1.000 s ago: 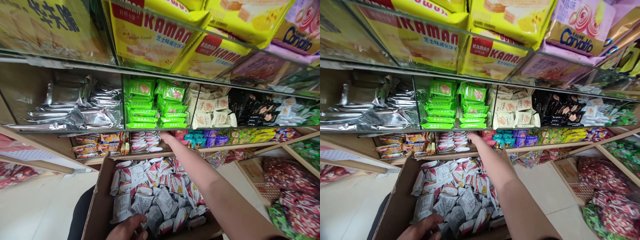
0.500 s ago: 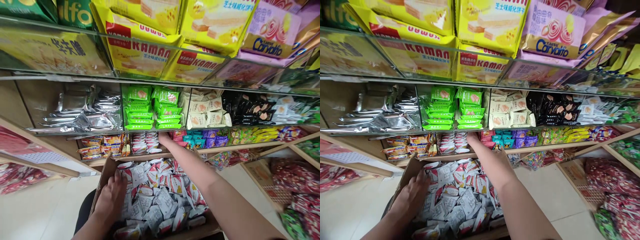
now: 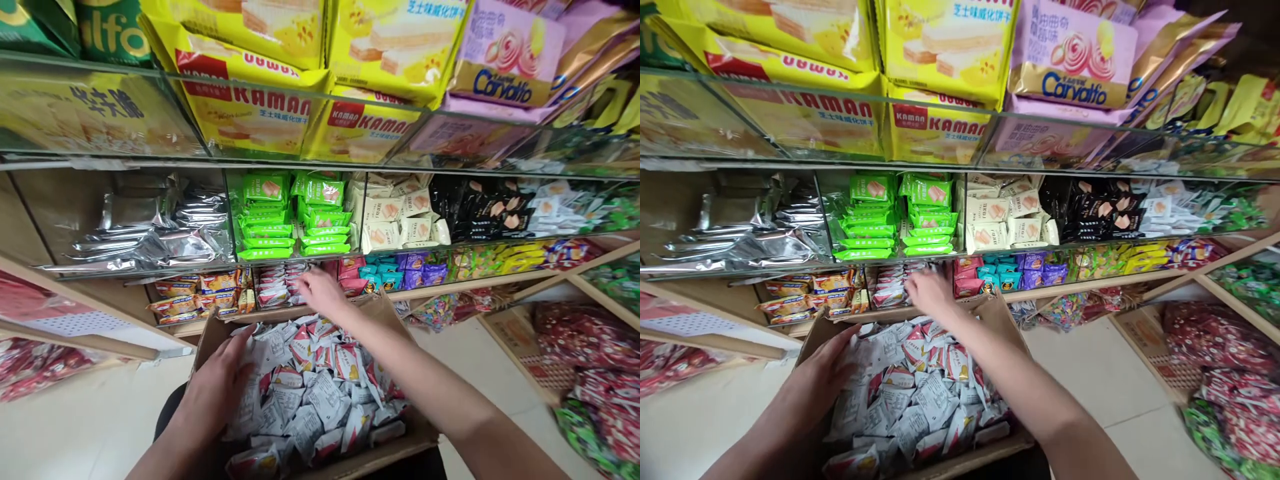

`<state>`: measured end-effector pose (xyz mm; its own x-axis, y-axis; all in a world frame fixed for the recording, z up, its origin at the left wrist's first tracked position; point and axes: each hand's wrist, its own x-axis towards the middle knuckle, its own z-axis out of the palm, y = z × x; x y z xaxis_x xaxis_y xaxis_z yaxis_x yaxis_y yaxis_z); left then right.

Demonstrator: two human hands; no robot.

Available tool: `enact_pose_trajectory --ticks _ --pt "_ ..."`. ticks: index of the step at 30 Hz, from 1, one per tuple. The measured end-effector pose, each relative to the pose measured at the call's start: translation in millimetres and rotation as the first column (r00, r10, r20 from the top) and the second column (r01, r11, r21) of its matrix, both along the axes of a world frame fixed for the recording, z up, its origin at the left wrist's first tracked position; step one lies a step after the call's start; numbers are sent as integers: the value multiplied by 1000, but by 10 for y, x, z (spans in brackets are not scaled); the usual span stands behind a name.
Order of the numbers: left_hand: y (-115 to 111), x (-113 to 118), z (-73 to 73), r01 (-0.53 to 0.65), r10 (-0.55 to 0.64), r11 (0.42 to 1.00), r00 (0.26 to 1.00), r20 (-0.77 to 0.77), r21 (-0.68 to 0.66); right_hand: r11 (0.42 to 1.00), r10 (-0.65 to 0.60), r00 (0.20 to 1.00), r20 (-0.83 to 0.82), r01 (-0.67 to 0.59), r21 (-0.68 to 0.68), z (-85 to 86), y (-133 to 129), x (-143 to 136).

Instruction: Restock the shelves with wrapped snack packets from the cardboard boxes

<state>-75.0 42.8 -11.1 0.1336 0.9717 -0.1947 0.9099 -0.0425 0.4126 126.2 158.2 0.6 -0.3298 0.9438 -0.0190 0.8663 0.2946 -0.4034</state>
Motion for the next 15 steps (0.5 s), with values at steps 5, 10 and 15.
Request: enact_pose_trajectory --ticks 5,10,15 --pt "-181 413 219 -37 185 977 629 755 -210 984 19 798 -602 -123 -132 70 -854 38" --pt "-352 981 310 -292 536 830 187 823 -475 941 -333 620 -711 272 -203 40 -1145 118" --pt "-421 1107 258 -510 396 856 535 746 -88 887 -428 635 -644 434 -162 -17 -1306 190"
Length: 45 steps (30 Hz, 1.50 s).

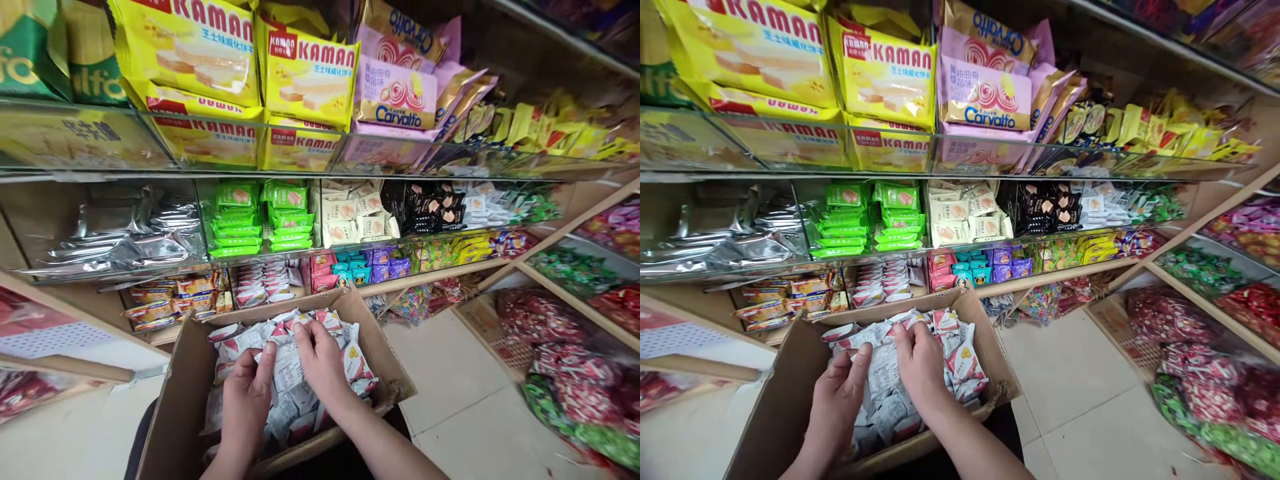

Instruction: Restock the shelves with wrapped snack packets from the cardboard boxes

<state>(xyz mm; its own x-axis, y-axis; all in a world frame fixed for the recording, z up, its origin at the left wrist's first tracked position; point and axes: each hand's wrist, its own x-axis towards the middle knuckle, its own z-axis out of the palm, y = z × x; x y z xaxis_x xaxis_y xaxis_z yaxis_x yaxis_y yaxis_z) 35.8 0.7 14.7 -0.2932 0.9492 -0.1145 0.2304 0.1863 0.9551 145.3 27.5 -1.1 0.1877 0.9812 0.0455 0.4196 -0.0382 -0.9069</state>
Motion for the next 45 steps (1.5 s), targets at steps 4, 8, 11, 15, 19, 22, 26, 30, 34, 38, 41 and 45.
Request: enact_pose_trajectory --ticks 4,8,11,15,19,22,26,30,34,38,41,45 --pt "3 -97 -11 -34 44 997 984 -173 63 998 -19 1000 -22 21 62 -15 -89 -1" --pt "30 -195 7 2 23 993 975 -219 117 993 70 994 -89 -61 105 11 -120 -9" --pt "53 -271 33 55 -26 989 980 -198 140 984 99 995 -17 -95 154 35 -137 -3" --pt "45 -315 43 66 -45 986 989 -138 154 976 68 996 50 -77 203 88 -181 9" --pt "-14 -257 69 34 -29 992 999 -42 120 924 100 985 139 -144 355 198 -202 93" --pt "-63 -201 187 104 -48 983 940 337 -151 736 149 907 394 -367 568 311 -179 186" --pt "-118 -174 378 430 8 822 646 763 -373 443 207 738 642 -656 611 366 -158 251" --pt "-193 -196 408 326 -9 895 696 718 -304 362 288 743 604 -669 650 273 -216 302" --pt "-238 -239 316 270 -164 953 841 516 -136 596 284 926 250 -375 710 226 -303 336" --pt "-213 -235 252 202 -210 978 919 335 59 951 247 923 -294 -174 255 236 -319 258" --pt "-185 -223 247 174 -212 974 928 306 146 912 351 755 -553 -409 21 230 -284 212" --pt "-173 -265 186 256 -230 967 887 400 -12 918 352 788 -506 -397 21 202 -266 193"
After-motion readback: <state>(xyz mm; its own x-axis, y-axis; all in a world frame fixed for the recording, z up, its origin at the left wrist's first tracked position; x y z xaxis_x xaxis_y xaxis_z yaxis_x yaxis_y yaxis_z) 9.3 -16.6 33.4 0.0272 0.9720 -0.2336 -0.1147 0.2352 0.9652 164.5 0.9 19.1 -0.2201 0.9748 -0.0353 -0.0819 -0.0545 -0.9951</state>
